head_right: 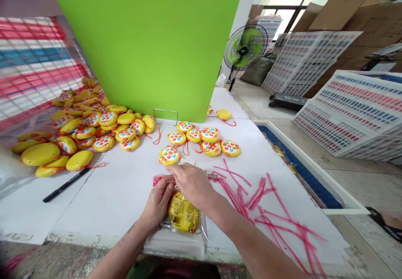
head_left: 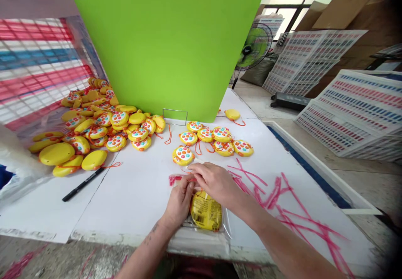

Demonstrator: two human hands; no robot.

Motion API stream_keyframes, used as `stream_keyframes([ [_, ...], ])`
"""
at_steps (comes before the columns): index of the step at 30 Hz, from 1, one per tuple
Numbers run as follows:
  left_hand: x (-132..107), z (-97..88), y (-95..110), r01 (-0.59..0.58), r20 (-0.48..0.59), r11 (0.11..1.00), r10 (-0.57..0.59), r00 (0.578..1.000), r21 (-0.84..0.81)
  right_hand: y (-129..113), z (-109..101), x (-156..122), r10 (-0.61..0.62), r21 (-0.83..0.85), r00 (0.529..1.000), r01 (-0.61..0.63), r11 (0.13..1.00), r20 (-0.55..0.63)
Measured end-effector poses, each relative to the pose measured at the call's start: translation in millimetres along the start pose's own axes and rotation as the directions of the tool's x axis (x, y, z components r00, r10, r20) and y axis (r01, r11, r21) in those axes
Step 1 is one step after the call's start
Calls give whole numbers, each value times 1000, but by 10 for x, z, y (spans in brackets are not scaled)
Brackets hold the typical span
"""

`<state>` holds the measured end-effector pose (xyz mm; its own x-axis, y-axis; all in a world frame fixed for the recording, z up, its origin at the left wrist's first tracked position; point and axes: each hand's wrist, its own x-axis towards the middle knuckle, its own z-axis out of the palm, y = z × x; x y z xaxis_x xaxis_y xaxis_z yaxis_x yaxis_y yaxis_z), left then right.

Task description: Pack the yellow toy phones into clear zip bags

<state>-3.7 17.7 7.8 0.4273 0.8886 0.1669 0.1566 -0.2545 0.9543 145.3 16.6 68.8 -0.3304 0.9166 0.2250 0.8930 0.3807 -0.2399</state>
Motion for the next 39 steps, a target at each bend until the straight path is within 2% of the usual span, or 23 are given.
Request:
stream_keyframes([
  [6,2,9,8,-9,37,1000,8,999,18,20,97,-19,13,36,994,-9,999,-110],
  [9,-1,11,8,19,68,999,-21,997,29,156,179,-2,101,53,986,-94,994,-136],
  [11,-1,10,5,37,61,998,-40,997,49,391,183,-7,207,33,970,-204,978,-126],
  [13,1,8,0,47,41,997,-50,998,60,751,133,-59,316,-6,939,-320,947,-135],
  [17,6,12,-17,93,29,996,-94,995,4,1583,-43,-346,570,-122,805,-590,798,-165],
  [19,7,17,-21,128,34,990,-126,991,-58,1871,-101,-536,626,-187,765,-644,742,-152],
  [21,7,21,-22,149,37,981,-146,989,-121,2003,-120,-699,630,-245,768,-637,731,-118],
  [24,8,23,-24,164,66,965,-154,986,-204,1930,-111,-815,586,-316,796,-600,735,-149],
  [27,11,28,-48,192,92,949,-174,980,-250,1627,-94,-767,478,-322,829,-555,767,-290],
  [29,14,32,-76,210,88,947,-194,977,-243,1351,-57,-690,387,-204,849,-477,855,-360],
  [30,14,34,-90,213,82,948,-199,976,-236,1207,-23,-653,370,-85,857,-425,901,-358],
  [31,15,35,-102,213,73,948,-201,977,-236,1066,21,-620,376,71,878,-372,925,-298],
  [32,15,36,-113,209,63,947,-200,978,-244,936,75,-594,389,260,902,-336,905,-188],
  [33,14,37,-120,204,53,944,-197,979,-258,824,133,-576,382,437,923,-325,839,-46],
  [35,13,38,-124,200,46,933,-195,980,-299,675,248,-566,339,658,931,-341,671,137],
  [36,12,38,-121,204,50,925,-199,979,-320,642,293,-573,332,715,926,-355,602,180],
  [39,15,34,-98,225,48,900,-223,974,-372,683,340,-631,406,797,891,-391,461,202],
])
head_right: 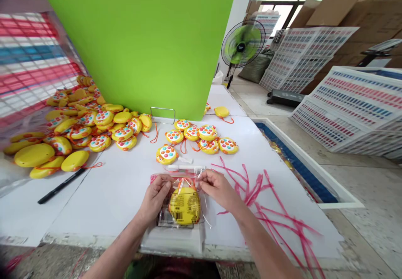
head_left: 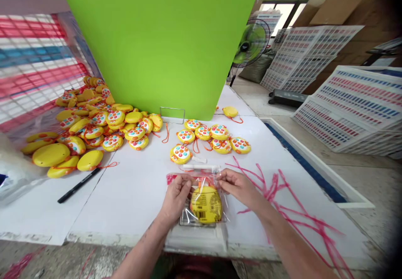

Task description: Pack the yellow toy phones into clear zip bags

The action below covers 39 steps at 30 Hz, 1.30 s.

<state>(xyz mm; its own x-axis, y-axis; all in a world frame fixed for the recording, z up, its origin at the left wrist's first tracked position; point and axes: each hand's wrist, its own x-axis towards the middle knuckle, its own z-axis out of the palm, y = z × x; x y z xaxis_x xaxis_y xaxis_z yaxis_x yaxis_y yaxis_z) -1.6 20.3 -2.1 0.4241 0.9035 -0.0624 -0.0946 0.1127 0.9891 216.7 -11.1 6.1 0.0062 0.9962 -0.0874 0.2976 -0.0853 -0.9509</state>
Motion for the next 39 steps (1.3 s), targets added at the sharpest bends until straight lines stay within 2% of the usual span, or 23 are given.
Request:
stream_keyframes([
  [2,1,2,24,-8,-14,1000,8,1000,-22,34,-92,-26,33,71,999,-30,997,-33],
  [5,1,3,62,-5,27,999,6,1000,-48,60,-197,-75,53,165,997,-44,985,-49],
  [7,-5,1,76,24,37,998,-22,999,-53,84,-205,-95,51,196,997,-40,980,-51],
  [11,-23,-24,69,33,-23,999,-34,999,-32,144,-151,-71,24,262,999,-17,965,-26],
  [14,-27,-56,42,-7,-20,1000,6,1000,-22,141,-150,-36,43,302,999,-43,952,5],
  [16,-23,-68,22,-57,-23,998,56,998,-9,112,-162,-24,77,308,997,-64,949,-28],
  [18,-16,-65,5,-88,-36,996,87,996,-7,81,-156,-22,90,271,994,-72,960,-56],
  [23,-14,-29,-3,-15,-18,1000,14,1000,-24,42,-116,-35,43,116,996,-52,992,81],
  [24,-16,-25,3,-5,-13,1000,5,1000,-7,26,-153,-38,35,87,998,-40,995,56],
  [26,-21,-22,19,11,-1,999,-11,1000,30,-32,-318,-39,16,-19,994,-18,1000,-113],
  [27,-22,-22,28,19,5,999,-19,1000,41,-75,-442,-37,-11,-97,967,-14,995,-255],
  [28,-23,-21,35,24,11,999,-25,1000,46,-123,-583,-33,-70,-166,898,-3,986,-435],
  [29,-21,-19,40,26,15,998,-27,1000,48,-175,-732,-24,-165,-226,766,27,974,-622],
  [30,-19,-17,43,25,19,998,-26,999,51,-224,-875,-9,-285,-289,564,86,954,-775],
  [31,-16,-14,45,21,21,998,-22,1000,56,-266,-1002,16,-389,-350,365,168,921,-846],
  [32,-12,-11,45,17,22,998,-18,1000,64,-296,-1105,54,-460,-411,221,235,881,-860],
  [33,-8,-8,43,14,26,997,-16,1000,76,-309,-1180,108,-511,-460,155,275,844,-845],
  [34,-5,-7,42,11,30,996,-13,999,89,-301,-1225,179,-547,-492,183,274,826,-817],
  [35,-4,-6,40,8,32,995,-11,999,102,-273,-1244,268,-561,-511,274,235,827,-781],
  [37,-9,-8,39,0,33,992,-5,999,128,-159,-1221,483,-498,-540,517,80,838,-696],
  [39,-25,-9,45,-18,29,984,13,999,176,1,-1153,702,-386,-551,682,-30,834,-621],
])
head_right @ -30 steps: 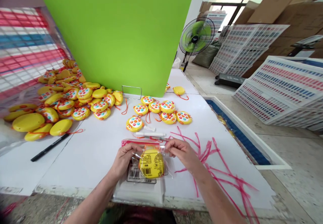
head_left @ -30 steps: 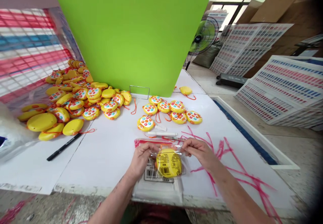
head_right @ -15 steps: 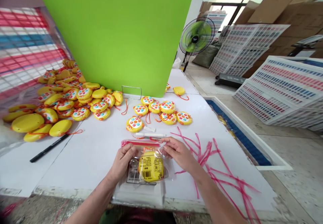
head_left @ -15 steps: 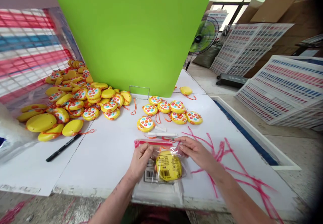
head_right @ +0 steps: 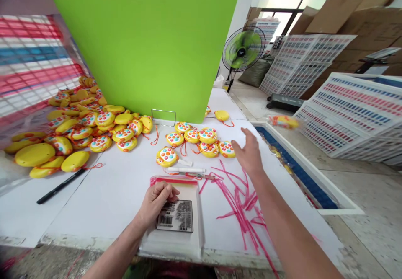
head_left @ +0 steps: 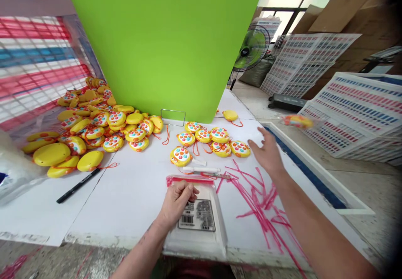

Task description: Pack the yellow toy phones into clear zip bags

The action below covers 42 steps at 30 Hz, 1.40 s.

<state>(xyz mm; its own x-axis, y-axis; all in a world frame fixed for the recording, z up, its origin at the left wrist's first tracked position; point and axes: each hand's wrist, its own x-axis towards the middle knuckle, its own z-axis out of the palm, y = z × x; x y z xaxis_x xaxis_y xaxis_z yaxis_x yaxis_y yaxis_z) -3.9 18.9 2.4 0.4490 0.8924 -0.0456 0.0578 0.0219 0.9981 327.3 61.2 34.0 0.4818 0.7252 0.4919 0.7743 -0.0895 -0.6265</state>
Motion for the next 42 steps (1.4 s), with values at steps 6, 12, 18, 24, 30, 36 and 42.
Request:
stream_keyframes([
  [6,-45,39,20,-237,3,803,281,960,547,215,418,-116,168,-149,946,-130,980,279],
  [12,3,146,-38,-169,11,441,338,941,881,327,182,-171,281,-110,924,-260,959,260],
  [18,23,213,-67,-119,40,249,298,954,961,104,-35,-279,317,205,895,-390,898,313],
  [24,38,205,-64,-125,57,210,300,952,970,-578,186,-786,52,676,810,-521,521,584],
  [30,59,192,-29,-161,82,245,304,949,956,-697,420,-1002,-83,637,761,-473,609,644],
  [36,126,176,-17,-153,82,212,311,947,965,-668,414,-1016,-43,632,770,-489,601,637],
  [42,167,173,-18,-155,122,88,301,946,984,-808,483,-1026,-44,662,823,-424,618,567],
])
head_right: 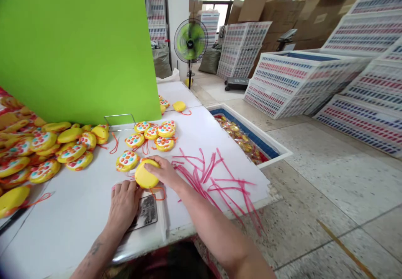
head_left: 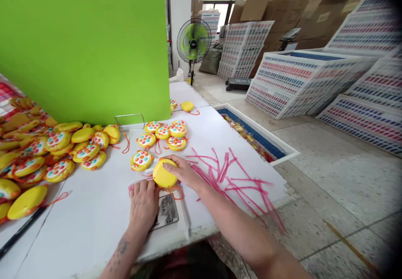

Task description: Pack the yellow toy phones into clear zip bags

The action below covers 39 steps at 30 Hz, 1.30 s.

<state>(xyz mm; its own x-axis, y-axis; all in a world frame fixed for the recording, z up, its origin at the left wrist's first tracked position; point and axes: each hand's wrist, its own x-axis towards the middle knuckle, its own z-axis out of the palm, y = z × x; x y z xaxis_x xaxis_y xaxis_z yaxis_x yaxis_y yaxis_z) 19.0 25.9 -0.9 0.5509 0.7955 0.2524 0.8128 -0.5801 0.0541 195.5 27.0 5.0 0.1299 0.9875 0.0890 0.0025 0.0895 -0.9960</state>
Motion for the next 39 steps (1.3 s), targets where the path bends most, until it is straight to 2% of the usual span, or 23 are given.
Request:
stream_keyframes([
  [6,12,-10,0,30,5,999,-30,1000,43,7,13,2,-139,-89,982,128,988,-129],
  [11,-3,-35,-8,-36,-14,996,35,999,-81,5,-15,7,-238,-175,955,207,962,-176],
  [16,-54,-93,62,-37,-66,983,25,997,-182,4,29,52,-289,-191,947,261,946,-137],
  [20,-121,-116,152,-69,-37,972,62,997,-227,31,84,36,-314,-173,945,295,940,-96],
  [25,-244,-72,237,12,-30,984,-17,999,-176,97,123,-79,-329,-169,943,333,928,49],
  [29,-279,-63,262,47,-28,992,-51,998,-116,192,129,-126,-360,-177,918,386,905,165],
  [34,-314,-68,298,1,-7,999,-1,1000,-40,427,133,-100,-355,-246,930,368,897,97],
  [37,-322,-15,283,46,-10,994,-48,999,-104,516,136,-46,-390,-229,920,388,893,38],
  [39,-318,26,262,82,-48,985,-90,995,-152,516,130,-21,-411,-216,911,407,887,29],
])
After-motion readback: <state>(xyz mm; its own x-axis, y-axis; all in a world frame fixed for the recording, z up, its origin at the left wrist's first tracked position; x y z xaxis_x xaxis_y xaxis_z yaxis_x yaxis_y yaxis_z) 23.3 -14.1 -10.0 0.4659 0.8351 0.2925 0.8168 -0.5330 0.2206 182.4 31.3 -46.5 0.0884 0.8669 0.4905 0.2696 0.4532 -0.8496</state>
